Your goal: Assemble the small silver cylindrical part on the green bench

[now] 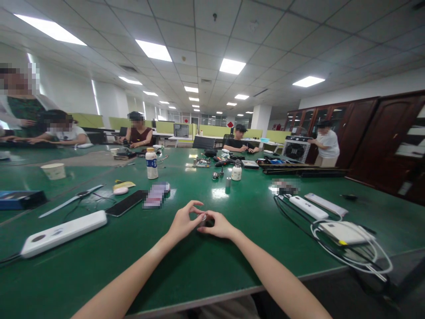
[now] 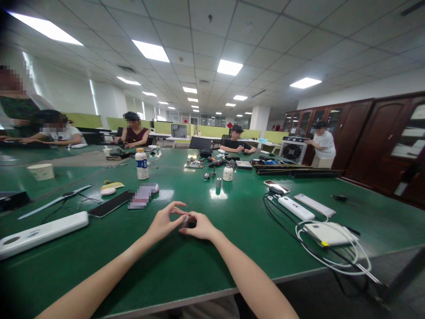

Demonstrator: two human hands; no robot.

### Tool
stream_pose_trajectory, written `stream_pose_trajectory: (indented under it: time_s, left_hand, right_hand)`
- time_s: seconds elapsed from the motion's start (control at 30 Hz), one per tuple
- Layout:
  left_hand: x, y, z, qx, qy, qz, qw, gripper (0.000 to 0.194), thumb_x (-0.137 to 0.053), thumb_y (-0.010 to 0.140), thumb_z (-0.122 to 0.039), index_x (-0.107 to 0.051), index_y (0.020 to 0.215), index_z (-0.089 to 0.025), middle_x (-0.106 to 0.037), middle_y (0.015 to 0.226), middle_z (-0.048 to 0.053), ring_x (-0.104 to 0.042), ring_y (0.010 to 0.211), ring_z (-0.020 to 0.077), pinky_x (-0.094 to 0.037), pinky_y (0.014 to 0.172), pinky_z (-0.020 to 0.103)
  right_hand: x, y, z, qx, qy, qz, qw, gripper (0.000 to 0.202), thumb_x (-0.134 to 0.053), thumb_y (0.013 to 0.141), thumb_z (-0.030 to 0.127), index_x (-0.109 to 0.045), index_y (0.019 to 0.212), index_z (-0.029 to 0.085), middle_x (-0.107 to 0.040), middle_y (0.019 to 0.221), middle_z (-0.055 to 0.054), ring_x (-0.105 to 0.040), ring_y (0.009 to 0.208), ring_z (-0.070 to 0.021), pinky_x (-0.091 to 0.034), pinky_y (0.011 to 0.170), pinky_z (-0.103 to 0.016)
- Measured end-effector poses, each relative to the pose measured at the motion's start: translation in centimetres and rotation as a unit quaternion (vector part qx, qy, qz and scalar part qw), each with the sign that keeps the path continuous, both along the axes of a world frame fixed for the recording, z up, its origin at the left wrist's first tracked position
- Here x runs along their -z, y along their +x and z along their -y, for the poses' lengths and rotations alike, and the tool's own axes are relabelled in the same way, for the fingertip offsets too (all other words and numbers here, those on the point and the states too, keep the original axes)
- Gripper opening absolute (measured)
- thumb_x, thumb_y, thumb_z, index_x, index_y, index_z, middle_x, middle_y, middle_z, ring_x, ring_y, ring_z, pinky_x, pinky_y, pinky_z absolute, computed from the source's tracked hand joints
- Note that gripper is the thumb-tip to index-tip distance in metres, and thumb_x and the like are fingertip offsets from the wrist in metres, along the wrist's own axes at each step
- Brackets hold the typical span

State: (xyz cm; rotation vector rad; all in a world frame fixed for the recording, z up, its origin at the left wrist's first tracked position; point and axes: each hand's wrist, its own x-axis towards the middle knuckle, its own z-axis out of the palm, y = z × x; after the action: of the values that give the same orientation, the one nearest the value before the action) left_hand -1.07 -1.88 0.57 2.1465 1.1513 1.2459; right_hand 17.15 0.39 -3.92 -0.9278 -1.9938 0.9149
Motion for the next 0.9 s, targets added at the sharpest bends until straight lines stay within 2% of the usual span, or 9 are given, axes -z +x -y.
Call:
stream_pose_trajectory:
  time_s: [0.23,0.53,0.77,0.9]
  left_hand:
    - [0.03,-0.02,-0.05,-0.001,0.015,0.000,1.000,0.029,-0.064,0.078,-0.031,-0.059,0.106,-0.023,-0.078,0.084,0.002,-0.074,0.087,0.0234,-0.052,0.088,0.037]
    - [0.25,-0.27,-0.38,-0.039,0.048,-0.041,0.997,0.030,-0.065,0.078,-0.032,-0.061,0.107,-0.023,-0.078,0.086,0.003,-0.068,0.097,0.0278,-0.046,0.091,0.043]
    - [0.21,-0.13,-0.34,-0.021,0.032,-0.026,0.999,0.032,-0.064,0.077,-0.030,-0.059,0.108,-0.024,-0.078,0.086,0.002,-0.069,0.097,0.0267,-0.047,0.091,0.041]
    - [0.31,-0.17,-0.40,-0.039,0.046,-0.037,0.997,0.031,-0.065,0.077,-0.033,-0.060,0.107,-0.024,-0.078,0.088,0.003,-0.068,0.099,0.0281,-0.046,0.092,0.042]
  right_hand:
    - [-0.31,-0.25,0.48,0.035,0.032,0.021,0.999,0.055,-0.081,0.071,0.040,-0.064,0.119,0.020,-0.071,0.101,-0.006,-0.067,0.092,-0.0224,-0.052,0.087,-0.037]
    - [-0.77,-0.29,0.81,0.030,0.030,0.024,0.999,0.045,-0.078,0.075,0.037,-0.066,0.115,0.021,-0.072,0.099,-0.006,-0.067,0.091,-0.0223,-0.053,0.085,-0.036]
    - [-0.69,-0.30,0.75,0.028,0.027,0.018,0.999,0.046,-0.077,0.075,0.036,-0.065,0.116,0.020,-0.071,0.098,-0.005,-0.066,0.090,-0.0223,-0.053,0.083,-0.036]
    - [-0.67,-0.35,0.80,0.023,0.024,0.013,0.999,0.043,-0.077,0.075,0.034,-0.066,0.114,0.019,-0.071,0.094,-0.004,-0.066,0.087,-0.0213,-0.053,0.081,-0.034]
